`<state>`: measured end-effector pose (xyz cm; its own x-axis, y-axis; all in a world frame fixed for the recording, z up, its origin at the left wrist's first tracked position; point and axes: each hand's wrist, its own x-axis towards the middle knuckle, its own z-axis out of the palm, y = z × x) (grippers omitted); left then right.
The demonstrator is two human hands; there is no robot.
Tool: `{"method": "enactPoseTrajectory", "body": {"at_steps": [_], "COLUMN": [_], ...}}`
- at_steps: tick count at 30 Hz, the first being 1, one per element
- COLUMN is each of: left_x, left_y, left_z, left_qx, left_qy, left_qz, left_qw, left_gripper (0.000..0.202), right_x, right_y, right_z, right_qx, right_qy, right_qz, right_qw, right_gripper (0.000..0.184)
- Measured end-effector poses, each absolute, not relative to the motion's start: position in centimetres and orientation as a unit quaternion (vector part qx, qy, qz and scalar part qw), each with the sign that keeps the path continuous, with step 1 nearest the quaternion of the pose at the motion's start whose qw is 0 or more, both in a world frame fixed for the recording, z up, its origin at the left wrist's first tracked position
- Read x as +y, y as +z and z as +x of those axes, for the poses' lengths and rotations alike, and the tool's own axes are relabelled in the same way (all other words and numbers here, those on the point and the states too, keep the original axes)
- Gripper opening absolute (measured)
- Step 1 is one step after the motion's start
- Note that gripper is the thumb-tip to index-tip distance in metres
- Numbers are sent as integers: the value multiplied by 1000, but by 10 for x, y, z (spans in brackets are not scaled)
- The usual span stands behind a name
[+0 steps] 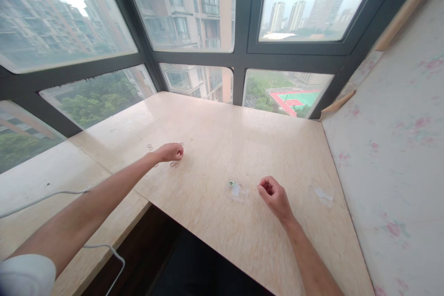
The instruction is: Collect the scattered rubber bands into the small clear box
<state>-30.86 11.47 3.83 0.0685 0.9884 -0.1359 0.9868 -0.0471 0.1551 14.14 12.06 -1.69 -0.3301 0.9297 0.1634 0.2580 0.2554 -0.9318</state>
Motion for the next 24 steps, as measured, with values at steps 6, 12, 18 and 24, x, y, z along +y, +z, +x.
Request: {"method": "enactPoseTrajectory", "body": {"at_steps": [6, 12, 18, 24], "left_x": [112, 109, 103, 104], "left_y": [42, 55, 72, 76], "left_z": [-291, -236, -161, -104], "left_qx": [675, 636, 536, 456], "left_qy": [53, 247, 287, 273], "left_qz": [727, 703, 733, 788], "left_qw": [110, 199, 306, 311], "left_gripper": [11, 8, 9, 9], "right_x": [120, 120, 120, 119], "right_y": [-17, -16, -17, -12], "right_z": [141, 139, 138, 137], "right_qx": [-696, -697, -696, -694], "right_qy": [429, 427, 430, 431], "right_qz": [-429, -428, -421, -423], "right_qw": [384, 386, 390, 392], "right_gripper": [19, 17, 15, 14]}}
